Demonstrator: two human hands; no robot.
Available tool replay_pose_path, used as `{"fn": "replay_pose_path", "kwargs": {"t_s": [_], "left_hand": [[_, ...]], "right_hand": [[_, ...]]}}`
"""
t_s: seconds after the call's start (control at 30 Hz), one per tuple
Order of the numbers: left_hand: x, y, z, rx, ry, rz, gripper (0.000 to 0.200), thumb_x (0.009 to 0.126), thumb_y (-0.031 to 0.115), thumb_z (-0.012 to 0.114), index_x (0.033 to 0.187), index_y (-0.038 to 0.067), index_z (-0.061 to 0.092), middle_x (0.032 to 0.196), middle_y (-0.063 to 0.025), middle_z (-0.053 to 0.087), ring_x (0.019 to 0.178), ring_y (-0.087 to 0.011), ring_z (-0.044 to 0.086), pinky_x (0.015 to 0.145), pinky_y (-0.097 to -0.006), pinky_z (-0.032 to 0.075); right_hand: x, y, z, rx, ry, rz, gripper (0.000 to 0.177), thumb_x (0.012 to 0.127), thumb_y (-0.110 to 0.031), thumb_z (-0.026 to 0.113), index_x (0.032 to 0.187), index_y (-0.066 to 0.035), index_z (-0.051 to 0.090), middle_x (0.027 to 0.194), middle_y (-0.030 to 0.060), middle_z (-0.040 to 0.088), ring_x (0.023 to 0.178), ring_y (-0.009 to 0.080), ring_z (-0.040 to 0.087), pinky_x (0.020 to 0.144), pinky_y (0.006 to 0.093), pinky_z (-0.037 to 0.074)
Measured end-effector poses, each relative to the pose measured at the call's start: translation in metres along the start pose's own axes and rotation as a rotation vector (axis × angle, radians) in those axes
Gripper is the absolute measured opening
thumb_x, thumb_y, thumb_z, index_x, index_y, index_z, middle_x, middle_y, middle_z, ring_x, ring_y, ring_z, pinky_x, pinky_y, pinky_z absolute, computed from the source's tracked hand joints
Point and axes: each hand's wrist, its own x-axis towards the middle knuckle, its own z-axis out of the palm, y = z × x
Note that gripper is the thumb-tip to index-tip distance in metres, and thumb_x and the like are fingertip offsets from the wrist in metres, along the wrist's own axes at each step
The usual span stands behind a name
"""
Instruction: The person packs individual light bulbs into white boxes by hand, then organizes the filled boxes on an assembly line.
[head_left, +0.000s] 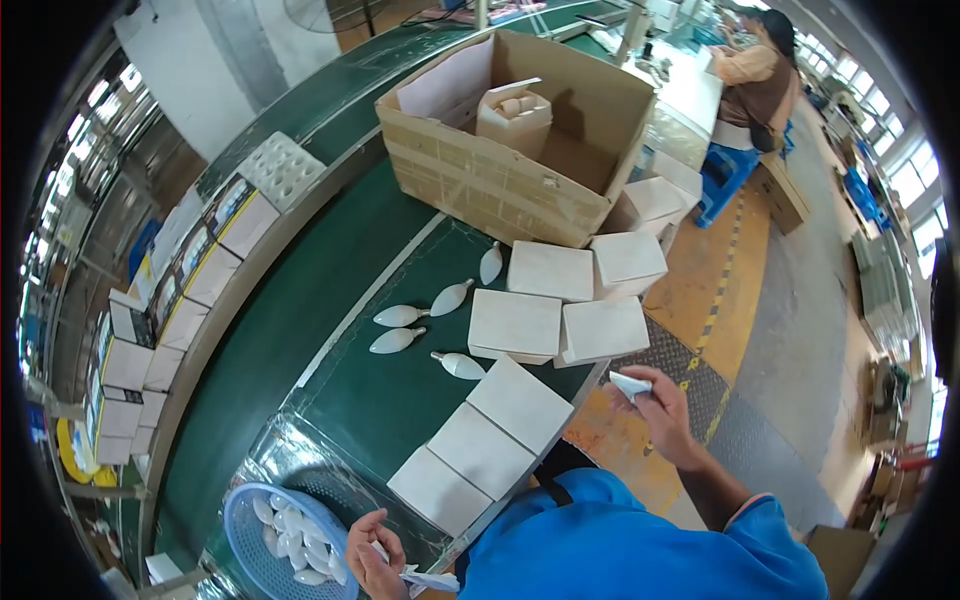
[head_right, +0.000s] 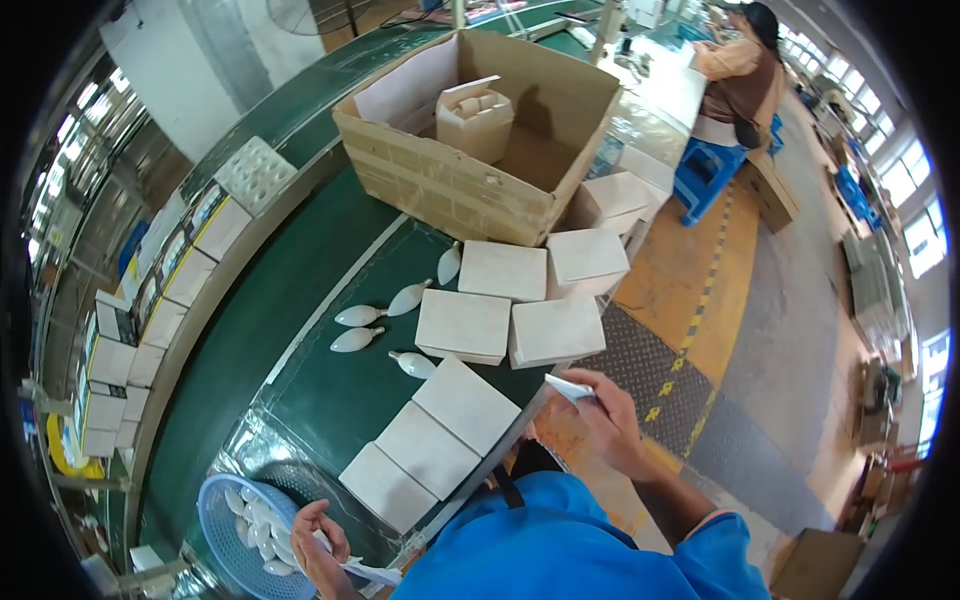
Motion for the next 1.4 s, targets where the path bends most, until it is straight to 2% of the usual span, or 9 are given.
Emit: {"fn": "replay_pose_path", "kwargs": {"t_s": [0.13,0.27,0.53,0.73,0.8,0.93,0.97,1.13,1.4], "left_hand": [[0.017,0.012,-0.002,-0.117,-0.047,-0.090,0.061,0.089,0.054,0.037,0.115,0.000,0.050,0.059,-0.0024,0.045,0.041,-0.0090,0.033,0.037,-0.0197,0.024],[0.030,0.013,0.006,-0.513,-0.133,0.248,0.051,0.094,0.046,0.029,0.105,0.001,0.050,0.051,-0.0002,0.030,0.034,-0.0071,0.024,0.030,-0.0216,0.019],[0.000,0.001,0.002,-0.739,-0.123,0.295,0.054,0.094,0.047,0.024,0.106,0.002,0.051,0.048,0.0004,0.027,0.034,-0.0083,0.021,0.031,-0.0243,0.018],[-0.025,-0.006,0.011,-0.851,0.121,0.249,0.051,0.093,0.050,0.026,0.103,0.007,0.051,0.051,0.0005,0.027,0.034,-0.0091,0.021,0.031,-0.0252,0.018],[-0.022,-0.002,0.016,-0.994,-0.290,0.301,0.050,0.093,0.048,0.027,0.101,0.005,0.050,0.059,-0.0006,0.031,0.041,-0.0122,0.028,0.039,-0.0269,0.026],[-0.015,0.018,0.052,-1.276,-0.180,0.068,0.034,0.086,0.045,0.042,0.076,0.014,0.039,0.063,0.0012,0.033,0.054,-0.0133,0.032,0.051,-0.0300,0.031],[-0.009,0.018,0.056,-1.323,-0.195,0.069,0.034,0.086,0.044,0.043,0.072,0.015,0.033,0.062,0.0013,0.032,0.054,-0.0134,0.032,0.051,-0.0294,0.031],[0.011,0.024,0.075,-1.267,-0.224,0.199,0.053,0.090,0.048,0.033,0.104,0.003,0.057,0.056,0.0010,0.030,0.047,-0.0100,0.029,0.045,-0.0241,0.029],[-0.004,0.019,0.093,-1.347,-0.248,0.174,0.051,0.091,0.050,0.029,0.095,0.007,0.056,0.054,0.0025,0.027,0.044,-0.0091,0.027,0.040,-0.0242,0.027]], "right_hand": [[0.033,-0.067,0.003,-0.067,-0.081,-0.257,0.030,0.086,0.000,0.038,0.113,0.002,0.048,0.096,0.0144,0.062,0.080,0.0157,0.060,0.070,0.0273,0.047],[0.114,-0.124,0.001,-0.312,-0.003,-0.609,0.030,0.085,-0.001,0.038,0.112,0.002,0.052,0.096,0.0114,0.062,0.083,0.0128,0.057,0.071,0.0245,0.045],[0.231,-0.134,-0.008,-0.426,0.066,-0.798,0.033,0.082,0.000,0.040,0.111,-0.003,0.054,0.090,0.0065,0.064,0.079,0.0099,0.059,0.072,0.0223,0.045],[0.262,-0.130,-0.041,-0.275,0.020,-0.582,0.033,0.087,-0.004,0.040,0.118,-0.006,0.052,0.100,0.0053,0.062,0.084,0.0093,0.058,0.071,0.0210,0.045],[0.265,-0.128,-0.058,-0.180,0.016,-0.541,0.033,0.089,-0.007,0.042,0.121,-0.008,0.050,0.102,0.0064,0.063,0.085,0.0099,0.059,0.070,0.0216,0.046],[0.267,-0.086,-0.131,-0.477,0.064,-0.755,0.034,0.088,-0.019,0.043,0.116,-0.003,0.052,0.112,0.0109,0.059,0.093,0.0175,0.058,0.079,0.0300,0.046],[0.257,-0.080,-0.141,-0.364,0.080,-0.558,0.035,0.089,-0.019,0.043,0.118,-0.003,0.051,0.116,0.0100,0.057,0.097,0.0169,0.057,0.082,0.0297,0.044],[0.237,-0.059,-0.186,-0.429,0.097,-0.450,0.041,0.090,-0.028,0.042,0.124,-0.005,0.048,0.118,0.0054,0.056,0.104,0.0137,0.052,0.087,0.0270,0.038],[0.367,-0.080,-0.153,-0.545,-0.081,-0.700,0.038,0.092,-0.027,0.043,0.125,-0.010,0.049,0.103,0.0022,0.061,0.085,0.0084,0.053,0.078,0.0224,0.041]]}}
